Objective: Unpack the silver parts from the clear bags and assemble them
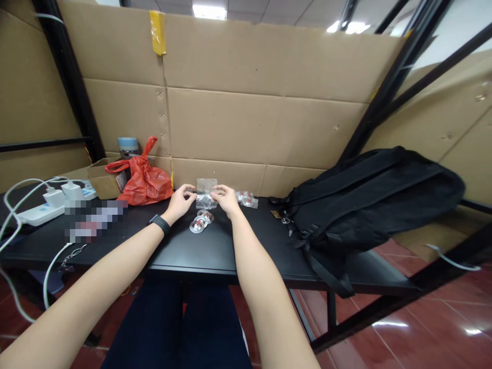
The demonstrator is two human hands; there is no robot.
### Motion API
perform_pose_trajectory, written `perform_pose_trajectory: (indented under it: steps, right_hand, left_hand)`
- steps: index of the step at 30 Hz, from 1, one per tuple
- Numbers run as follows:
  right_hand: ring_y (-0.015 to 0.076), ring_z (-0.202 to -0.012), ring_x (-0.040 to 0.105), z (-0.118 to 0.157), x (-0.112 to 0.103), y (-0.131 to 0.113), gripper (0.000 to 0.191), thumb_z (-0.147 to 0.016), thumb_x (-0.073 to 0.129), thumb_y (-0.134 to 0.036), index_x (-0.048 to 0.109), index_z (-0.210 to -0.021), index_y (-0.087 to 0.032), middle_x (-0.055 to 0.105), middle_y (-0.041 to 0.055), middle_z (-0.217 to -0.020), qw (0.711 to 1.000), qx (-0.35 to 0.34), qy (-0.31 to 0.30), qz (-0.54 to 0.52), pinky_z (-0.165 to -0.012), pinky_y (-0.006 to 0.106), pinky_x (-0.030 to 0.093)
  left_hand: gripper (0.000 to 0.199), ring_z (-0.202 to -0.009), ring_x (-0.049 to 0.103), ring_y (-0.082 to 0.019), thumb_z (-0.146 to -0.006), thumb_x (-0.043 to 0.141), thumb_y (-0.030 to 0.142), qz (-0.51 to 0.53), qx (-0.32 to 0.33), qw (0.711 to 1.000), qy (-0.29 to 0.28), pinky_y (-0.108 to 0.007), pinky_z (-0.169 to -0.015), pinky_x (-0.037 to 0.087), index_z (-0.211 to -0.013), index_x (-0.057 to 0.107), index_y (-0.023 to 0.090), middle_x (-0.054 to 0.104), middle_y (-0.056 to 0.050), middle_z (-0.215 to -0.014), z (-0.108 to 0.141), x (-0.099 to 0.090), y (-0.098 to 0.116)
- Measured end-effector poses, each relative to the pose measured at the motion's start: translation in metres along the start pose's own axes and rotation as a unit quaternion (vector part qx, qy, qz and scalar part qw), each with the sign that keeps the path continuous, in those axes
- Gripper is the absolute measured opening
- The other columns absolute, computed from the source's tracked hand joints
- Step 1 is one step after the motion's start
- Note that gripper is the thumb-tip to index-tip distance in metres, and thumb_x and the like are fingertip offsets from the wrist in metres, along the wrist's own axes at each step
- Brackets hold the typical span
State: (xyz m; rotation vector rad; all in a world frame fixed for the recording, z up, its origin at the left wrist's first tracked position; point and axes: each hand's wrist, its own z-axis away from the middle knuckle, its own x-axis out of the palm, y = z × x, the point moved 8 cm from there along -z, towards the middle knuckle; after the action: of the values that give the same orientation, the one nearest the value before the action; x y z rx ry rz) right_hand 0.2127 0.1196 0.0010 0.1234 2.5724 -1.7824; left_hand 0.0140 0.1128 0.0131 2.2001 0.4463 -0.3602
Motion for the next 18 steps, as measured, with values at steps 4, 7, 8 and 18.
perform_pose_trajectory:
  steps: [4, 7, 8, 18]
  right_hand:
    - [0.0134, -0.056, 0.062, -0.003, -0.007, 0.014, 0.038, -0.064, 0.083, -0.028, 0.062, -0.093, -0.017, 0.067, -0.0005, -0.065, 0.997, 0.06, 0.05, -0.001, -0.048, 0.021, 0.042]
    - [0.0132, -0.054, 0.061, -0.001, -0.005, 0.016, 0.037, -0.065, 0.085, -0.028, 0.061, -0.091, -0.019, 0.069, 0.0005, -0.067, 0.995, 0.076, 0.057, 0.014, -0.043, 0.02, 0.039]
    - [0.0131, -0.053, 0.062, -0.001, -0.002, 0.017, 0.037, -0.065, 0.085, -0.028, 0.06, -0.09, -0.019, 0.07, 0.0011, -0.068, 0.995, 0.079, 0.054, 0.015, -0.042, 0.019, 0.038]
    - [0.0175, -0.084, 0.07, -0.009, 0.003, 0.005, 0.016, -0.087, 0.064, -0.035, 0.063, -0.092, -0.02, 0.074, 0.0057, -0.095, 0.98, -0.047, 0.0, 0.194, -0.075, 0.029, 0.053]
  left_hand:
    - [0.028, -0.094, 0.065, -0.02, -0.083, 0.061, 0.024, -0.052, 0.112, 0.992, -0.04, -0.033, -0.09, 0.049, -0.111, 0.06, 0.02, 0.069, -0.005, -0.099, 0.005, 0.0, 0.028]
    - [0.04, -0.108, 0.061, -0.025, -0.077, 0.069, 0.03, -0.112, 0.179, 0.97, -0.119, -0.037, -0.094, 0.046, -0.115, 0.061, 0.022, 0.064, -0.007, -0.114, 0.014, 0.013, 0.044]
    - [0.043, -0.111, 0.059, -0.027, -0.076, 0.071, 0.03, -0.143, 0.186, 0.963, -0.131, -0.039, -0.095, 0.045, -0.117, 0.061, 0.023, 0.063, -0.008, -0.117, 0.016, 0.016, 0.046]
    - [0.02, -0.102, 0.059, -0.025, -0.091, 0.05, 0.015, -0.339, 0.163, 0.925, -0.052, -0.04, -0.087, 0.038, -0.097, 0.068, 0.022, 0.066, -0.009, -0.103, -0.004, 0.006, 0.013]
